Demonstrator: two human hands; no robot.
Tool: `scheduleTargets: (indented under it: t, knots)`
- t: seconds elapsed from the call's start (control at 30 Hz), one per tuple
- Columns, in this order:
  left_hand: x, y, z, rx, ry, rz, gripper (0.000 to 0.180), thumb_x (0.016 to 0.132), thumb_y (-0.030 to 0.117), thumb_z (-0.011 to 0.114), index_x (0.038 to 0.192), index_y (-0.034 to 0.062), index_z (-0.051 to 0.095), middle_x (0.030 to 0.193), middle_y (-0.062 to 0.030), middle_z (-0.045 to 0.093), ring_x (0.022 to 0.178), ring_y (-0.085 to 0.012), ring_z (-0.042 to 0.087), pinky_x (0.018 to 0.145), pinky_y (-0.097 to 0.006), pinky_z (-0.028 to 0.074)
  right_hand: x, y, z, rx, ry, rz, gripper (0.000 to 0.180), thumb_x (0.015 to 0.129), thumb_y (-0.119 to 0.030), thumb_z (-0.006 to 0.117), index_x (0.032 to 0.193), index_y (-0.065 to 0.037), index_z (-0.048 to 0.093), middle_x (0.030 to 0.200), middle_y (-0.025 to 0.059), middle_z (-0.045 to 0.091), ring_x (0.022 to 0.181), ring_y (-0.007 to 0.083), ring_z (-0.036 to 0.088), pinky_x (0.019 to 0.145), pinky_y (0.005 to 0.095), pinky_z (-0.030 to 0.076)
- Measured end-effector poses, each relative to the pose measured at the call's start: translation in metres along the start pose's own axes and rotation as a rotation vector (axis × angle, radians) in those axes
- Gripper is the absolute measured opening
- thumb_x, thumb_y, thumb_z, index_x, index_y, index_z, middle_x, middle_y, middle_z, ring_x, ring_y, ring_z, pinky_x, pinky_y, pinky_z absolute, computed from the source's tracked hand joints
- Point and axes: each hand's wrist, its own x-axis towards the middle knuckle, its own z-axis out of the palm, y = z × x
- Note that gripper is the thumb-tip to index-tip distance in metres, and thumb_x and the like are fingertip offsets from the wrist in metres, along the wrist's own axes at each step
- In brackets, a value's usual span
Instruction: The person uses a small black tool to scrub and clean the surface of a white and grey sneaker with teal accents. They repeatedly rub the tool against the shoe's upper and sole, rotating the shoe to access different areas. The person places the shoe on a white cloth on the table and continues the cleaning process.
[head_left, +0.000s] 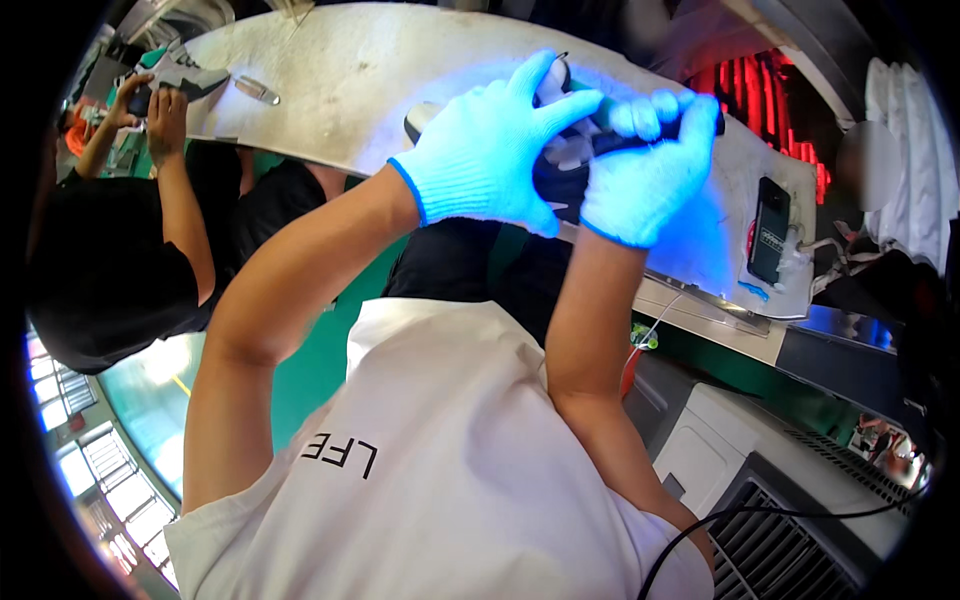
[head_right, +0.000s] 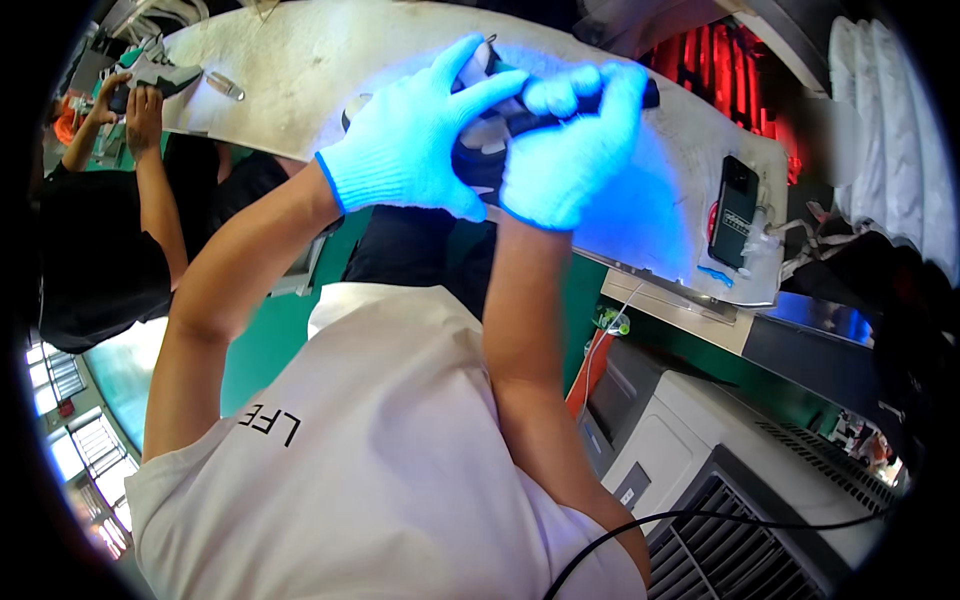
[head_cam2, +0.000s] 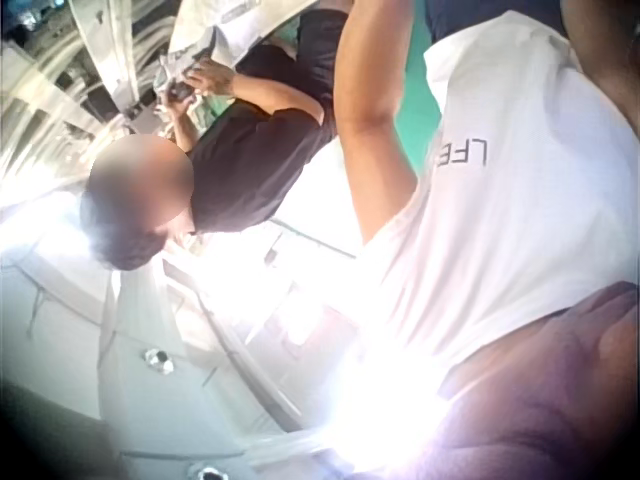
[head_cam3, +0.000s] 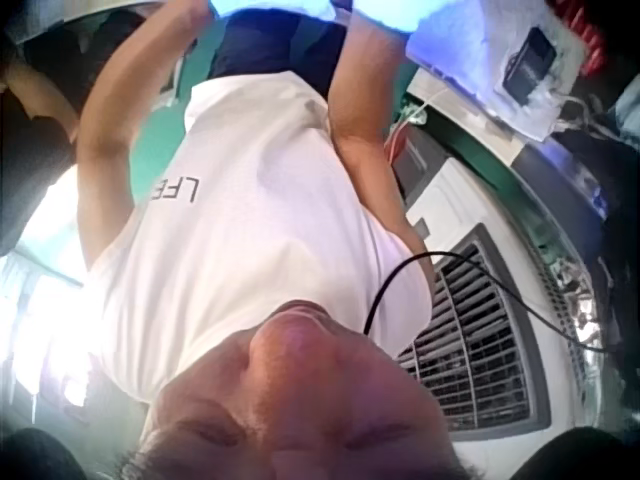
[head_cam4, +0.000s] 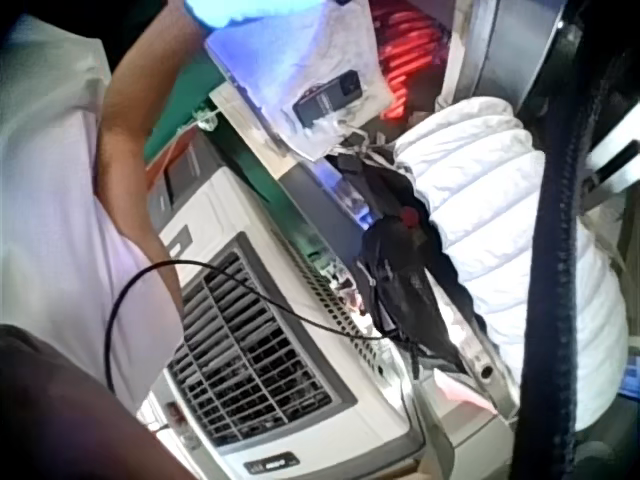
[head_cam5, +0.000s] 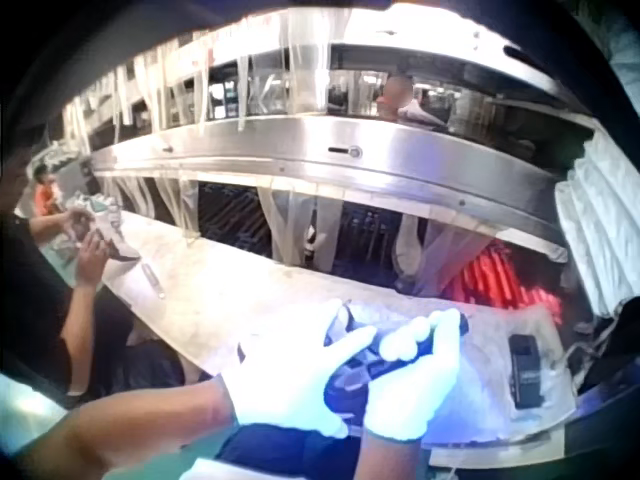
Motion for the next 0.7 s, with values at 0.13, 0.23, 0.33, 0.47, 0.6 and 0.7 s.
scheduleTargets:
  t: [0.13,0.23,0.33,0.47,0.6,0.7]
  knots:
    - [0.006,0.01,-0.013,-0.023,-0.165,-0.088,0.13,0.06,0.051,0.103,0.172,0.0264,0.042,0.175,-0.0316,0.03,0.144,-0.0547,0.057,0.113,-0.059,0.057,0.011,-0.032,-0.036,-0.118,0.131,-0.052,0.036,0.114,-0.044,0.064,0.093,-0.016,0.058,0.071,-0.001,0.054,0.059,0.0132,0.052,0.055,0.0316,0.047]
    - [0.003,0.01,-0.001,0.036,-0.118,-0.083,0.13,0.061,0.054,0.103,0.172,0.0249,0.042,0.175,-0.0315,0.031,0.144,-0.0535,0.057,0.113,-0.057,0.057,0.006,-0.015,-0.027,-0.234,0.027,0.038,0.044,0.114,-0.053,0.064,0.097,-0.013,0.062,0.073,0.0003,0.058,0.054,0.0163,0.049,0.053,0.0336,0.045]
    - [0.005,0.012,-0.005,0.023,-0.095,-0.096,0.125,0.063,0.056,0.102,0.17,0.0241,0.046,0.172,-0.031,0.036,0.145,-0.0523,0.058,0.114,-0.057,0.056,0.015,-0.02,-0.048,-0.037,-0.17,0.129,0.046,0.117,-0.054,0.057,0.098,-0.014,0.068,0.075,0.0018,0.062,0.052,0.0172,0.049,0.051,0.035,0.04]
    - [0.0,0.012,-0.009,-0.074,-0.025,-0.078,0.115,0.064,0.055,0.1,0.165,0.0244,0.055,0.168,-0.0295,0.044,0.143,-0.0499,0.06,0.113,-0.056,0.057,0.015,-0.022,-0.047,-0.083,-0.137,0.12,0.046,0.118,-0.053,0.054,0.098,-0.015,0.069,0.076,0.0008,0.062,0.051,0.0163,0.048,0.051,0.0336,0.039]
    - [-0.006,0.014,-0.005,-0.047,-0.011,-0.111,0.111,0.062,0.05,0.1,0.162,0.0272,0.059,0.166,-0.0276,0.048,0.139,-0.0477,0.064,0.111,-0.053,0.059,0.022,-0.059,-0.055,0.114,-0.265,0.121,0.046,0.119,-0.053,0.052,0.099,-0.014,0.069,0.073,-0.0015,0.052,0.052,0.0122,0.044,0.049,0.032,0.036]
    - [-0.008,0.013,-0.003,-0.053,0.035,-0.094,0.11,0.061,0.048,0.1,0.161,0.0288,0.06,0.166,-0.0269,0.049,0.137,-0.0472,0.066,0.11,-0.052,0.06,0.015,-0.055,-0.046,0.011,-0.223,0.083,0.045,0.119,-0.052,0.053,0.101,-0.013,0.068,0.073,-0.0015,0.052,0.051,0.0119,0.043,0.05,0.0328,0.036]
